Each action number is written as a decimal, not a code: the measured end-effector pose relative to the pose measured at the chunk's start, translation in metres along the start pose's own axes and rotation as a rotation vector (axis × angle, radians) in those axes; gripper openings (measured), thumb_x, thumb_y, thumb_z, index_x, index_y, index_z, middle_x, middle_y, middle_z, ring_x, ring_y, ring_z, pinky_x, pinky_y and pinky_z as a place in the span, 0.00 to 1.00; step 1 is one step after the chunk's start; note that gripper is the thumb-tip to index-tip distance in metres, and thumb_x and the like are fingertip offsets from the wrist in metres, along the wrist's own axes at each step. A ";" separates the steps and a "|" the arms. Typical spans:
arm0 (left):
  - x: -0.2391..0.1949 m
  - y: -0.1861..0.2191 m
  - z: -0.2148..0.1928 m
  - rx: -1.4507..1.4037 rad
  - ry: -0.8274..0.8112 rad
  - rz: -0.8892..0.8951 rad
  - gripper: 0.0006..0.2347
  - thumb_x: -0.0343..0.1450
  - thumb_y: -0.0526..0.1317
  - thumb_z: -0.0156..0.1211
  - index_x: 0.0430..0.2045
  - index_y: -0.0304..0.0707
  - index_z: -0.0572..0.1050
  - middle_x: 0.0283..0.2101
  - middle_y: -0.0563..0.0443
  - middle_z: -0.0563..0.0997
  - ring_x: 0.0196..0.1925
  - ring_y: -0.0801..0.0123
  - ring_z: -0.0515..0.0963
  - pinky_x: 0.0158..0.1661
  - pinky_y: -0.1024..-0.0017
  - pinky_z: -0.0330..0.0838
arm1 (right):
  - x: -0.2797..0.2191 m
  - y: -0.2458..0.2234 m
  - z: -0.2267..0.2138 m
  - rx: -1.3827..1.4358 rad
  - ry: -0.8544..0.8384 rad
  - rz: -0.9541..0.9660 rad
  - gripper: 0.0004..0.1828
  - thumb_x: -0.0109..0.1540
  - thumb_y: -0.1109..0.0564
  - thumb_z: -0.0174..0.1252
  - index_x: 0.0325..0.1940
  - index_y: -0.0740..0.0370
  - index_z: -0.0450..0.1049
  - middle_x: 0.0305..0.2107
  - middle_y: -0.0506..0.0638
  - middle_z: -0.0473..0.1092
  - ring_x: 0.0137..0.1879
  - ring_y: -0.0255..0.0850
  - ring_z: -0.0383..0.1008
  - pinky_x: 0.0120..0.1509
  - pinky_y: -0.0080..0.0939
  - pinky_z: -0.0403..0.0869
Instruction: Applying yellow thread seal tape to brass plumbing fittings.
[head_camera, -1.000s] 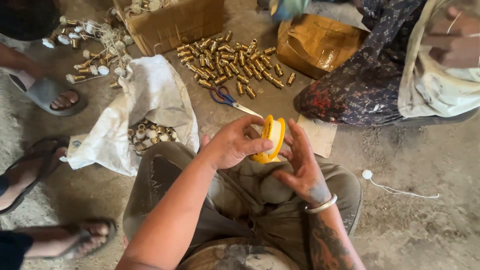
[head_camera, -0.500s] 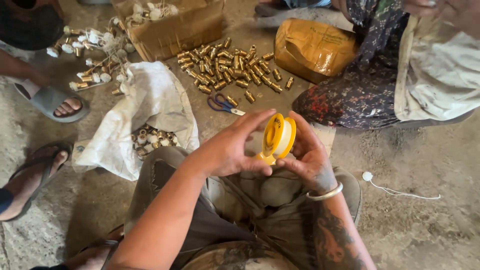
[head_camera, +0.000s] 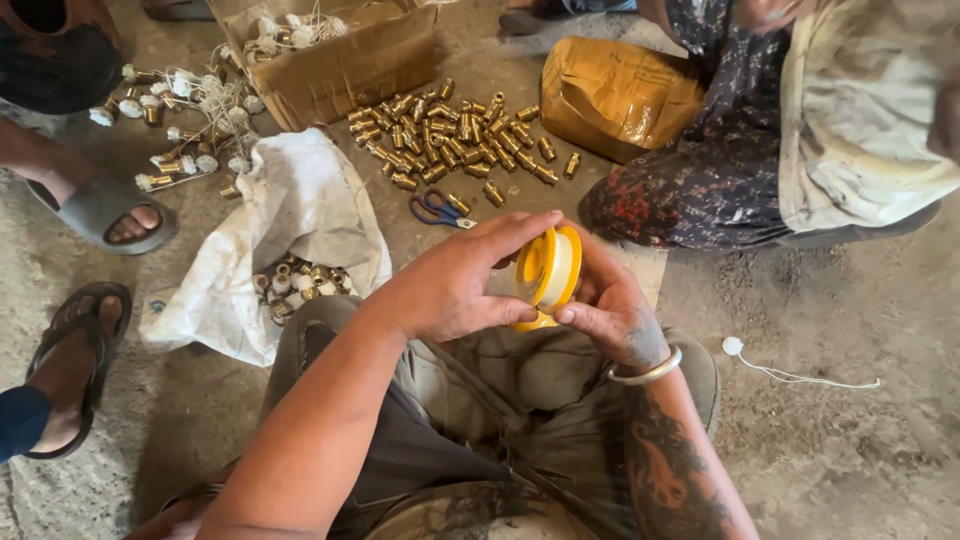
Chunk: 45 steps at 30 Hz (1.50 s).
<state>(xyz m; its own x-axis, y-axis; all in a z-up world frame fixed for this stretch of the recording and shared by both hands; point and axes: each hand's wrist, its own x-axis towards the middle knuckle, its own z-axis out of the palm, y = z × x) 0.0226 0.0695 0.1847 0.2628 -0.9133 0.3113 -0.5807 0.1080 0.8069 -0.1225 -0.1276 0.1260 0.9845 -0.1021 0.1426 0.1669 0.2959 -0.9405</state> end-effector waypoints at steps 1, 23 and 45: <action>0.000 0.001 0.000 0.016 -0.014 -0.046 0.40 0.63 0.38 0.74 0.71 0.44 0.58 0.67 0.41 0.70 0.69 0.52 0.71 0.67 0.63 0.64 | 0.000 0.002 -0.001 0.003 -0.002 0.024 0.59 0.56 0.49 0.75 0.80 0.72 0.47 0.71 0.58 0.59 0.76 0.47 0.62 0.78 0.49 0.63; 0.001 0.017 -0.019 -0.050 0.180 -0.338 0.38 0.62 0.41 0.76 0.68 0.43 0.61 0.65 0.43 0.71 0.56 0.60 0.81 0.52 0.68 0.80 | -0.006 0.046 -0.010 -0.033 -0.033 0.104 0.53 0.57 0.64 0.67 0.80 0.65 0.46 0.59 0.58 0.68 0.55 0.43 0.76 0.57 0.41 0.76; -0.016 0.027 -0.031 0.077 0.337 -0.206 0.38 0.61 0.38 0.79 0.68 0.43 0.64 0.62 0.42 0.74 0.61 0.59 0.79 0.59 0.67 0.76 | 0.006 -0.041 0.074 -1.140 0.102 -0.365 0.46 0.51 0.59 0.70 0.71 0.67 0.61 0.35 0.49 0.73 0.31 0.41 0.67 0.39 0.42 0.71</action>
<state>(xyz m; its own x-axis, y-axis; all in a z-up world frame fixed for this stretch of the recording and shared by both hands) 0.0271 0.0993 0.2170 0.6106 -0.7311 0.3044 -0.5419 -0.1054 0.8338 -0.1198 -0.0702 0.1882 0.8715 -0.0946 0.4812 0.2412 -0.7717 -0.5885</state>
